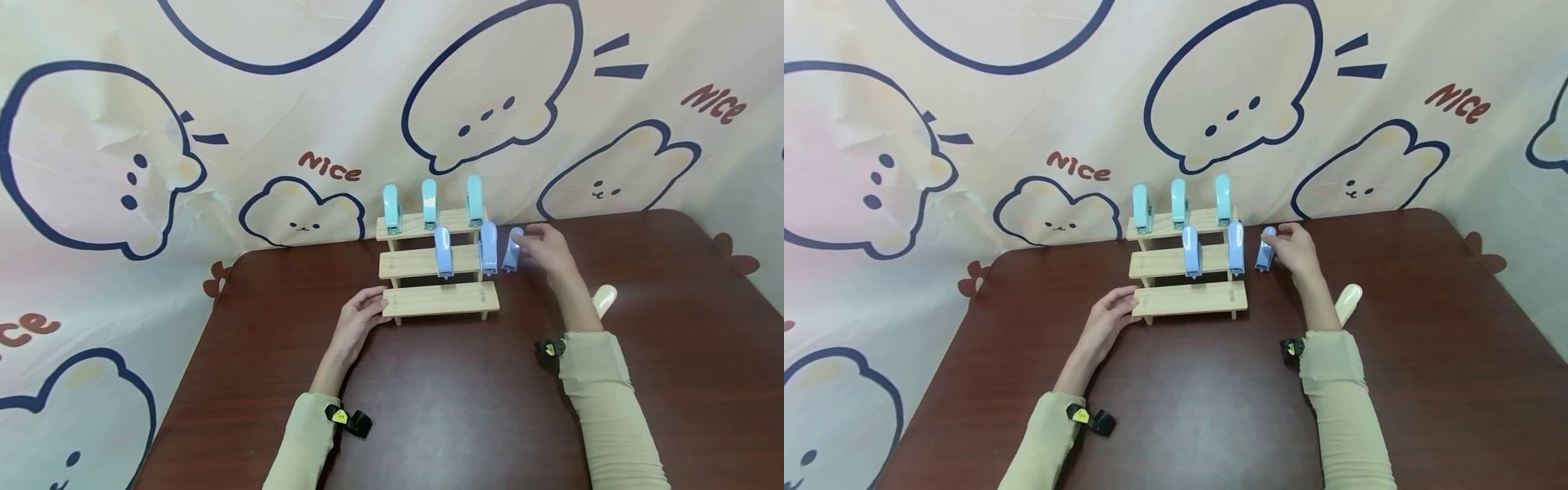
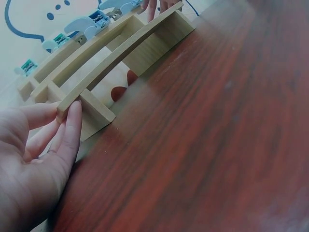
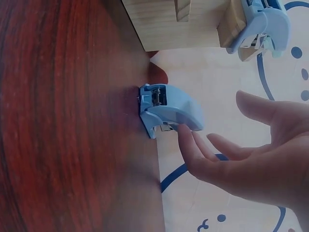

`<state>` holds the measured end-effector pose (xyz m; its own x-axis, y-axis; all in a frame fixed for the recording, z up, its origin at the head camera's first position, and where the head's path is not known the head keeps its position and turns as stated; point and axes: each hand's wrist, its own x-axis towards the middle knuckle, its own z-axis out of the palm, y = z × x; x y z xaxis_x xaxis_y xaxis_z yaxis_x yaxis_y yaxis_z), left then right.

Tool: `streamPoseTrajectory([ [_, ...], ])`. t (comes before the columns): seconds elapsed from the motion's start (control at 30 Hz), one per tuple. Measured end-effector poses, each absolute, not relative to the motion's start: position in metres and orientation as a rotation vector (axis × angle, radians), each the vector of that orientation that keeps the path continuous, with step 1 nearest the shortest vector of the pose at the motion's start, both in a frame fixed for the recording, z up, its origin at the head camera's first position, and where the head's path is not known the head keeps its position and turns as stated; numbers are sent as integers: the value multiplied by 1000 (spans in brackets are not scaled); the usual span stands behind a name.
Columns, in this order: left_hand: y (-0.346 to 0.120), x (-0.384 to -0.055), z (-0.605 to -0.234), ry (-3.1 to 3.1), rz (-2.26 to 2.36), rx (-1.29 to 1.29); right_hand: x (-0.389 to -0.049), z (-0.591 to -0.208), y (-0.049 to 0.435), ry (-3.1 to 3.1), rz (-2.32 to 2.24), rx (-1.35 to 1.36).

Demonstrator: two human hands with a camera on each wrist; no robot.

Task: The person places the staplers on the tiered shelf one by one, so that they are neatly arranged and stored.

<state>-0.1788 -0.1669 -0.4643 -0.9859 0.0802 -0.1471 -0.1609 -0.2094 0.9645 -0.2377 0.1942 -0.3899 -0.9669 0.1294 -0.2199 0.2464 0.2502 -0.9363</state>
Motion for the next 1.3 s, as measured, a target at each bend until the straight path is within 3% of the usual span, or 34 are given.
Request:
streamPoseTrajectory([
  [0.87,-166,-177,-464,1865,2334,-97,-246,-398,194,2424,-1840,293],
  [1.3,-166,-178,-464,1878,2327,-97,-249,-408,196,2550,-1623,213],
])
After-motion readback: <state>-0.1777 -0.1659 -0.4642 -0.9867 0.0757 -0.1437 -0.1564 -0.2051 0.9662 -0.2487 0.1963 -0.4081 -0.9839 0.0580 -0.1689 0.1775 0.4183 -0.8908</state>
